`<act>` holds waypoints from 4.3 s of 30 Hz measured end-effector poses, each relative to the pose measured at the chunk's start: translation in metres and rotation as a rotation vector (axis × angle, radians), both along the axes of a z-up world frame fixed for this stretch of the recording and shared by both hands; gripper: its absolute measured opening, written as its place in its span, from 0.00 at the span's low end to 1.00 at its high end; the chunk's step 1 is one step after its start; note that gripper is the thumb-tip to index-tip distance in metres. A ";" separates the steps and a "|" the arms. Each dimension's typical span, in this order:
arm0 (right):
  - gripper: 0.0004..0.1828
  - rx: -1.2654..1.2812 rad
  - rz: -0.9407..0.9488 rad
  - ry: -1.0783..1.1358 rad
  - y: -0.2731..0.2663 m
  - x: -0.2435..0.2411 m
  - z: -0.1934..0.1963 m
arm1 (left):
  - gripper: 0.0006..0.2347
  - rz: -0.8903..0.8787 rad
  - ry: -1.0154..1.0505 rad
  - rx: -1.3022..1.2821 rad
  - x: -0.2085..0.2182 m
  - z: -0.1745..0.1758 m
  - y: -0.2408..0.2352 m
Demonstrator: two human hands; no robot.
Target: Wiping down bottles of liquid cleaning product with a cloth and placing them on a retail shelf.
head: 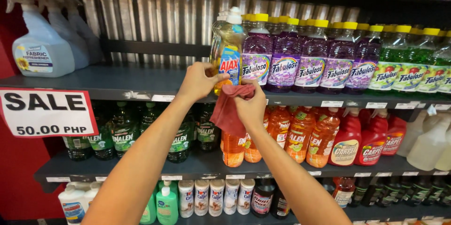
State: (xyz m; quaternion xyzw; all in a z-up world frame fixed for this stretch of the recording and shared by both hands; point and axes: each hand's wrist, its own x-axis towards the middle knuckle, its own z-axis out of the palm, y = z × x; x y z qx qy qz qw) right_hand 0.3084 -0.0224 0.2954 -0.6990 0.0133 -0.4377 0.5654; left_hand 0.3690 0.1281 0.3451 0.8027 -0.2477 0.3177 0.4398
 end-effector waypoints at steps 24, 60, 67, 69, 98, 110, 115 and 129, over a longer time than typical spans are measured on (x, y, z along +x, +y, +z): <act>0.11 -0.149 -0.033 0.078 -0.017 0.016 0.004 | 0.18 0.072 0.058 -0.006 0.021 0.001 -0.012; 0.18 -0.865 -0.252 -0.113 -0.004 0.004 -0.010 | 0.14 0.021 0.086 -0.130 0.066 -0.024 0.006; 0.14 -1.445 -0.435 -0.852 0.020 0.014 0.026 | 0.26 0.192 0.276 0.627 0.133 -0.033 0.014; 0.26 -1.631 -0.422 -0.791 0.017 0.029 0.035 | 0.22 0.069 0.286 0.413 0.195 -0.044 -0.004; 0.28 -1.592 -0.295 -0.641 0.034 0.059 0.028 | 0.37 -0.075 0.664 -0.360 0.409 -0.027 -0.119; 0.30 -1.551 -0.346 -0.695 0.032 0.066 0.024 | 0.38 -0.120 0.666 -0.382 0.379 -0.016 -0.112; 0.33 -1.560 -0.334 -0.664 0.030 0.065 0.024 | 0.42 -0.120 0.678 -0.294 0.274 -0.006 -0.070; 0.28 -1.524 -0.413 -0.693 0.023 0.062 0.000 | 0.43 -0.117 0.554 -0.165 0.151 -0.019 -0.008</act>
